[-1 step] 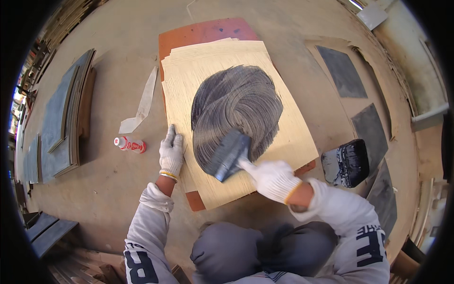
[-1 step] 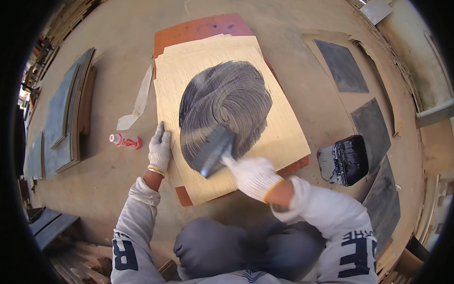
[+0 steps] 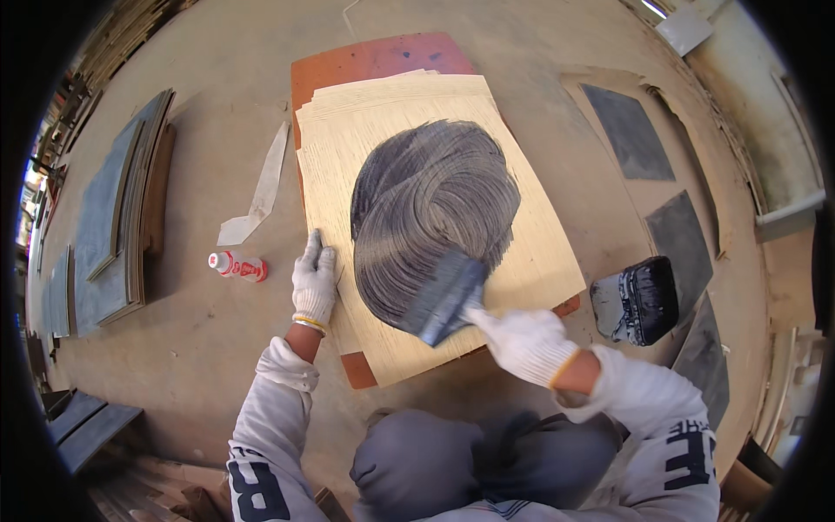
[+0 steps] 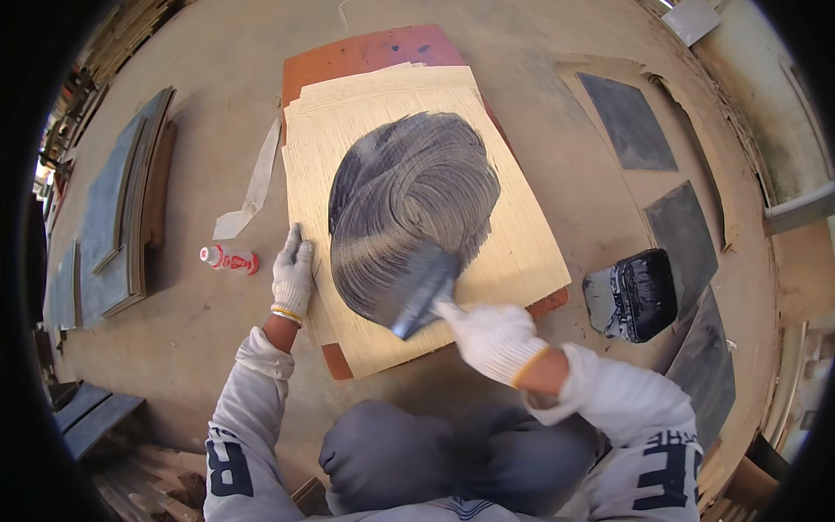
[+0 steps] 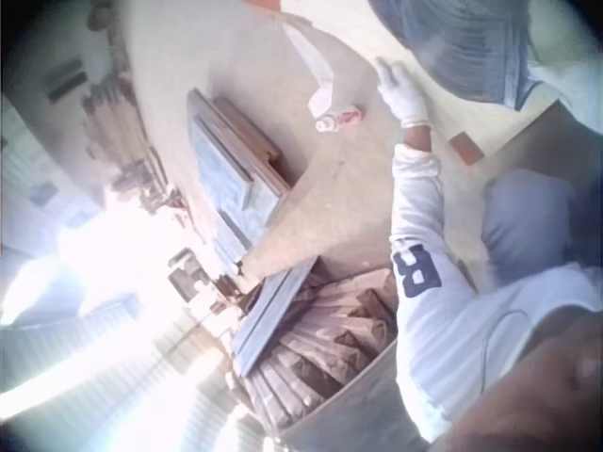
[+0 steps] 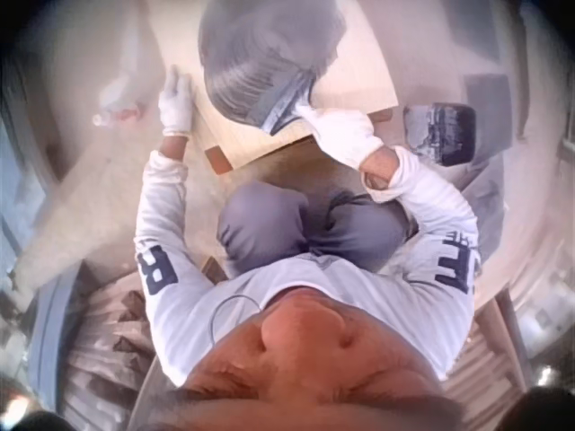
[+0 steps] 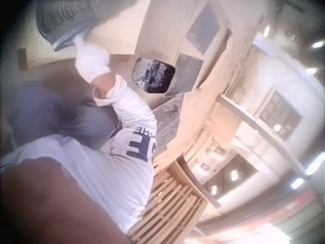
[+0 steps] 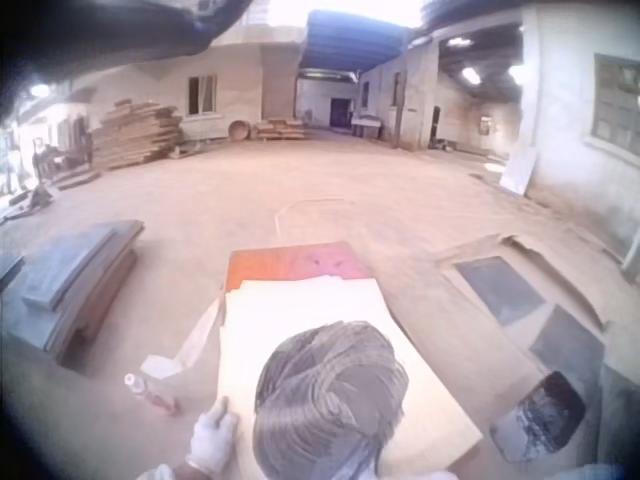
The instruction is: The person applies dark paint to rectangular wooden boards using a brush, working one at a time on a low table. They repeatedly dip the brush into a paint container, spread paint across each board, then set the finished board aside on the floor.
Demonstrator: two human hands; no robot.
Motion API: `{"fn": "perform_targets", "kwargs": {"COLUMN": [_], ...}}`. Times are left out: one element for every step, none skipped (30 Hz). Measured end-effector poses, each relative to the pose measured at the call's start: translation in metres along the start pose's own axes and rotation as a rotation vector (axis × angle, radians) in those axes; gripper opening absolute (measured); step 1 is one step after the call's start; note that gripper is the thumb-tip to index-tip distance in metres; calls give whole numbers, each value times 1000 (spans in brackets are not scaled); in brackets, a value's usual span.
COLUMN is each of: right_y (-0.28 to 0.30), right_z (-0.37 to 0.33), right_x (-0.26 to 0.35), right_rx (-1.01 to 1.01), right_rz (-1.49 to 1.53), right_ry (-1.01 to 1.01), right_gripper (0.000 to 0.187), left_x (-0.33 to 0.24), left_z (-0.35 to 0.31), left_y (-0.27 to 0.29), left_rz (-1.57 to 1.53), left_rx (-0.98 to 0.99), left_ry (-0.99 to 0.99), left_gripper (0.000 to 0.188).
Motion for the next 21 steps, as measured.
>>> {"fn": "perform_targets", "kwargs": {"right_y": [7, 18, 28, 34, 23, 29, 24, 24, 13, 1, 2, 31, 27, 36, 48, 52, 52, 59, 64, 64, 63], "right_z": [-34, -59, -65, -60, -42, -11, 10, 25, 29, 14, -10, -23, -41, -52, -52, -39, -19, 9, 43, 78, 107], "right_x": [-21, -50, -75, -90, -109, -104, -102, -89, -71, -47, -22, -4, -15, -37, -57, -77, -99, -116, -127, -143, -150], "right_rx": [23, -50, -25, -66, -145, -149, -310, -346, -299, -208, -109, 293, 283, 239, 194, 94, -5, -73, -139, -182, -226], "right_rz": [-74, -43, -40, -60, -38, -19, 30, 124, 149, 115, 116, 152, 134, 145, 158, 132, 108, 113, 126, 168, 212], "right_ry": [-71, -129, -267, -367, -374, -402, -324, -278, -227, -141, -119, -235, -230, -308, -376, -399, -428, -406, -377, -368, -336], "right_gripper": [58, 56, 52, 48, 45, 40, 37, 35, 40, 46, 51, 59, 55, 51, 47, 44, 42, 40, 38, 39, 39], "left_x": [-1, -8, -14, -16, -22, -16, -13, -12, -12, -14, -12, -7, -10, -19, -21, -23, -24, -23, -17, -15, -15], "left_z": [6, 7, 6, 2, 6, 6, 8, 7, 5, 3, 3, 1, 3, 2, 4, 3, 3, 7, 12, 13, 11], "left_y": [-1, -8, -15, -21, -24, -22, -26, -29, -31, -27, -19, -8, -5, -5, -4, -8, -12, -15, -13, -19, -18], "left_rz": [-23, 0, -57, -111, -167, -162, -169, -162, -155, -99, -112, -119, -147, -209, -338, -468, -597, -561, -515, -481, -526], "left_rx": [-14, -40, -35, -8, 11, 8, 13, 16, 18, 39, 29, 15, 6, 45, 52, 70, 95, 101, 102, 116, 142], "left_ry": [-36, -62, -52, -36, -35, -32, -33, -50, -65, -55, -53, -44, -43, -20, -11, -1, 9, 52, 97, 145, 210], "left_gripper": [54, 53, 53, 54, 54, 53, 53, 52, 52, 51, 50, 50, 49, 54, 57, 59, 62, 65, 67, 70, 69]}}
Point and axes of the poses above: each hand's wrist, its own z-axis towards the middle knuckle, its own y-axis out of the back of the hand, x = y × z, the point moved 1 cm from there along z, towards the middle knuckle, and after that the axes turned 3 degrees about z, right-handed, at the moved point
